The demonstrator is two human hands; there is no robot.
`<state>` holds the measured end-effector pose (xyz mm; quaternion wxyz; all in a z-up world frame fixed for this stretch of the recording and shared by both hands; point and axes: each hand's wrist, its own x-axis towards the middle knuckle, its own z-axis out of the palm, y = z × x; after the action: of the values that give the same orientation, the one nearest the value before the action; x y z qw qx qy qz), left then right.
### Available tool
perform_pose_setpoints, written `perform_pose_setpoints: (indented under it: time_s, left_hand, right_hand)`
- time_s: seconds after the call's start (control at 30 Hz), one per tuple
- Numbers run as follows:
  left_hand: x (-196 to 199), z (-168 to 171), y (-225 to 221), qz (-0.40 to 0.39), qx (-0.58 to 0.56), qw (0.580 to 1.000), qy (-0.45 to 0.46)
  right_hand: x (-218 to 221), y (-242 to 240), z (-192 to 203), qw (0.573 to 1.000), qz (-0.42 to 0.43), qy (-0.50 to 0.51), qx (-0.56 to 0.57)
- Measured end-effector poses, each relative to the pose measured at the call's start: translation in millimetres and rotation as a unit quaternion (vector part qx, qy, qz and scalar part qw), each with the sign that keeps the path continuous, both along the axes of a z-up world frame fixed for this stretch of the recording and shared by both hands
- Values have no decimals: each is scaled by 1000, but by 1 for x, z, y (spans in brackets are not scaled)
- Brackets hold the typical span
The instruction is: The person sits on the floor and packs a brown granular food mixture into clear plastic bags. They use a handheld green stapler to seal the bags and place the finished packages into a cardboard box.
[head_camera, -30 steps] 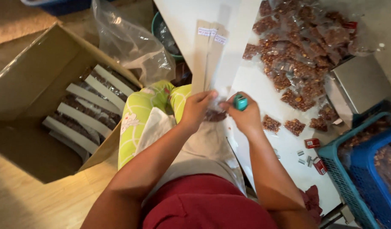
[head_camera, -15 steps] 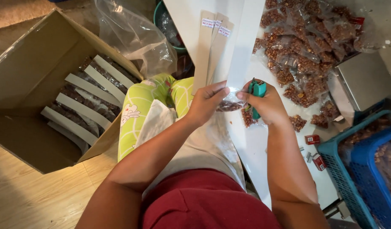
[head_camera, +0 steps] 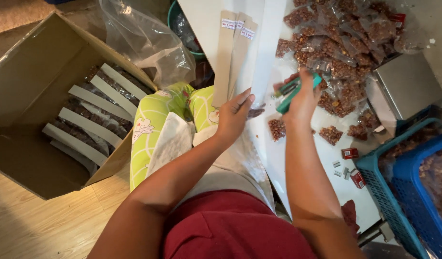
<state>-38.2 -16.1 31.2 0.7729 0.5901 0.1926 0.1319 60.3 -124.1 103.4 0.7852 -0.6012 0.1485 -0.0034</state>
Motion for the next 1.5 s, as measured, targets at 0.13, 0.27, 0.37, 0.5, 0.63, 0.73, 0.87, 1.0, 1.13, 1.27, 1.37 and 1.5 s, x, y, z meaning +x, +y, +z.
perform_pose_setpoints:
  time_s: [0.13,0.27,0.37,0.5,0.63,0.73,0.87,1.0,1.13,1.27,1.37,1.5]
  left_hand:
    - [-9,36,-10,0,-27,1000,-16]
    - [0,8,-11,12,-46,995,-83]
    - [-2,10,-14,15,-80,991,-109]
    - [2,3,-12,9,-51,991,-124]
    - [-1,5,-14,30,27,992,-119]
    - [-1,4,-18,35,123,983,-135]
    - [0,-9,-21,21,82,982,-172]
    - [1,-65,-9,15,-191,981,10]
    - [5,-99,49,-47,-80,995,46]
    - [-10,-50,67,-108,-104,989,-3]
    - [-10,-49,66,-145,-138,980,-17]
    - [-8,-65,64,-129,-74,988,-34]
  right_hand:
    - [10,17,-11,999,-5,-12,34]
    - [21,15,-24,997,11,-79,19]
    - [17,19,-20,989,-17,-138,43]
    - [-11,40,23,997,32,-75,17]
    - [9,37,-21,998,43,-30,45]
    - [32,34,-78,978,-87,-70,179]
    - [44,9,-123,974,-25,-47,218]
    - [-20,1,-43,1000,12,6,25]
    - [34,-122,-143,926,66,47,-368]
    - [20,-168,-128,745,182,125,-630]
    - [5,-157,-109,719,225,157,-639]
    - [1,-133,-95,640,317,134,-687]
